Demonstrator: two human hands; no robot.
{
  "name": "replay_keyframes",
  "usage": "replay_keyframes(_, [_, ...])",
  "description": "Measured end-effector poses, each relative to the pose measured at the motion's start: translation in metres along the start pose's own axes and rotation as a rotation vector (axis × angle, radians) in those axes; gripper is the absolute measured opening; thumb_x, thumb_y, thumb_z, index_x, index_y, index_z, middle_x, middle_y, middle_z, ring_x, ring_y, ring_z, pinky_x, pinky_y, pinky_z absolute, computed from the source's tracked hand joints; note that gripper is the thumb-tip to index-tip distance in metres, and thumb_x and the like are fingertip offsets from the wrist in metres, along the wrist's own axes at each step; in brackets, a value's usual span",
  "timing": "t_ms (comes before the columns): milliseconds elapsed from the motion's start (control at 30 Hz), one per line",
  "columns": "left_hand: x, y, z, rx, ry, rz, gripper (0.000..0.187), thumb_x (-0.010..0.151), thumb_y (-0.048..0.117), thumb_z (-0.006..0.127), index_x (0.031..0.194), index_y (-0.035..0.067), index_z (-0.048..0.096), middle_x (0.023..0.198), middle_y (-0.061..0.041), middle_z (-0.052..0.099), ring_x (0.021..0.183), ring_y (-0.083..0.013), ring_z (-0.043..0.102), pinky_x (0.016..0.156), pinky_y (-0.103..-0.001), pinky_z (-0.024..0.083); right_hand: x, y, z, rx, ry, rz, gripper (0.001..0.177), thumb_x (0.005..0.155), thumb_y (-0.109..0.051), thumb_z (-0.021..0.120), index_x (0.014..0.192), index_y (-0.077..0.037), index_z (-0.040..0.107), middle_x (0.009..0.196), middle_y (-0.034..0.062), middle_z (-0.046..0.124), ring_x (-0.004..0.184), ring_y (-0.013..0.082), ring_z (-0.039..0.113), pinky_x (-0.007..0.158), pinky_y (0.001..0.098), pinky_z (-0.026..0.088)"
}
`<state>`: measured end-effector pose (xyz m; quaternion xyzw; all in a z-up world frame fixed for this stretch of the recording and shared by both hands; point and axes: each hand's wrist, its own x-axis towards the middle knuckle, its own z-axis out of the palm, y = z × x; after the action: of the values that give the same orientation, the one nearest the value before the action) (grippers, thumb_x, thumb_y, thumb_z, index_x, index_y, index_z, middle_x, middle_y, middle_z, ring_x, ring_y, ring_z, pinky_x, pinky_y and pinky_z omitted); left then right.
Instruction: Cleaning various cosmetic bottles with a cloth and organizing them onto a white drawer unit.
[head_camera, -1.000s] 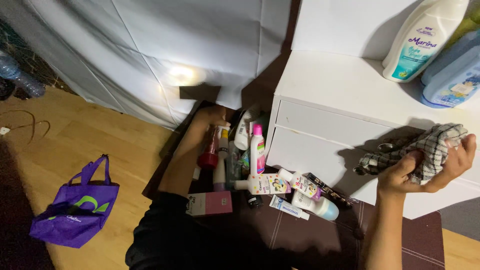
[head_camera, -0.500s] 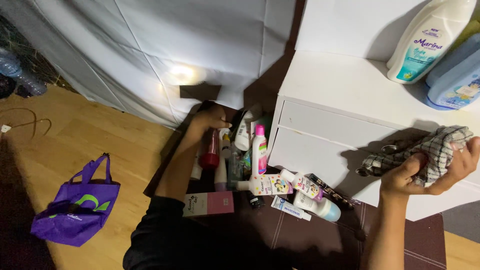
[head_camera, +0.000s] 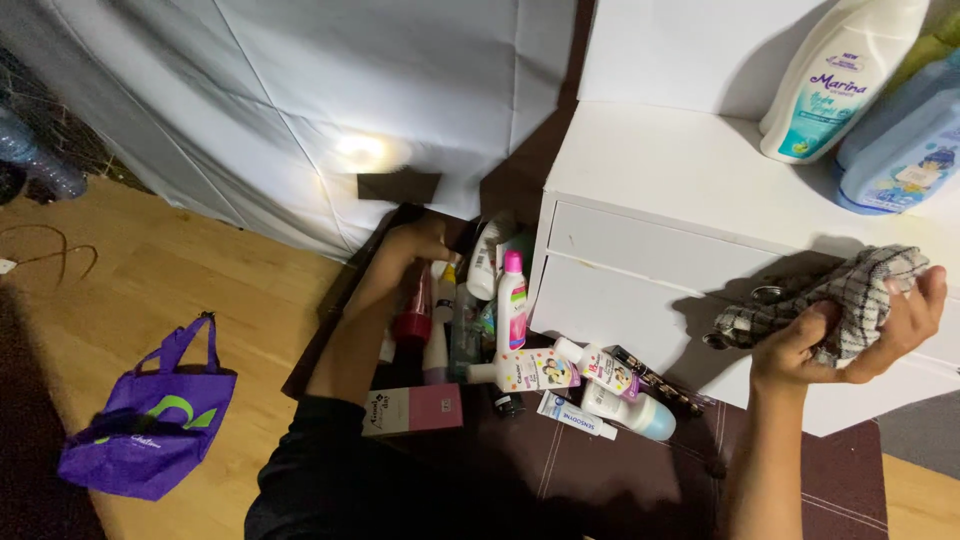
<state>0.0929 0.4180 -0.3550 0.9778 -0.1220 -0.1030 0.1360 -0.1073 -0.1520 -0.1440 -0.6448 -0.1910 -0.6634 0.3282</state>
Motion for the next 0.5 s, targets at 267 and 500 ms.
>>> replay_keyframes(267, [-0.059,0.046,-0.053,-0.107,-0.122,-0.053,0.089,0.086,0.079,0.056,0.084,-0.007,0.077,0.08,-0.022,0.074,0.074,-0.0314,0.07,0.069,-0.04,0.055,0.002,-0.001,0.0,0.004,-0.003,0.002,0.05,0.106,-0.034,0.06,0.131,0.008,0.054,0.149,0.0336,0.049,0.151,0.0475,0.041,0.125,0.0596,0.033])
replay_keyframes(500, [-0.08,0.061,-0.049,-0.223,0.095,-0.114,0.077,0.088,0.073,0.053,0.103,-0.001,0.071,0.097,-0.021,0.073,0.09,-0.0338,0.07,0.081,-0.044,0.054,-0.001,0.002,-0.001,0.003,-0.01,0.0,0.053,0.105,-0.038,0.061,0.131,0.008,0.053,0.147,0.0323,0.05,0.151,0.0472,0.042,0.125,0.0593,0.034])
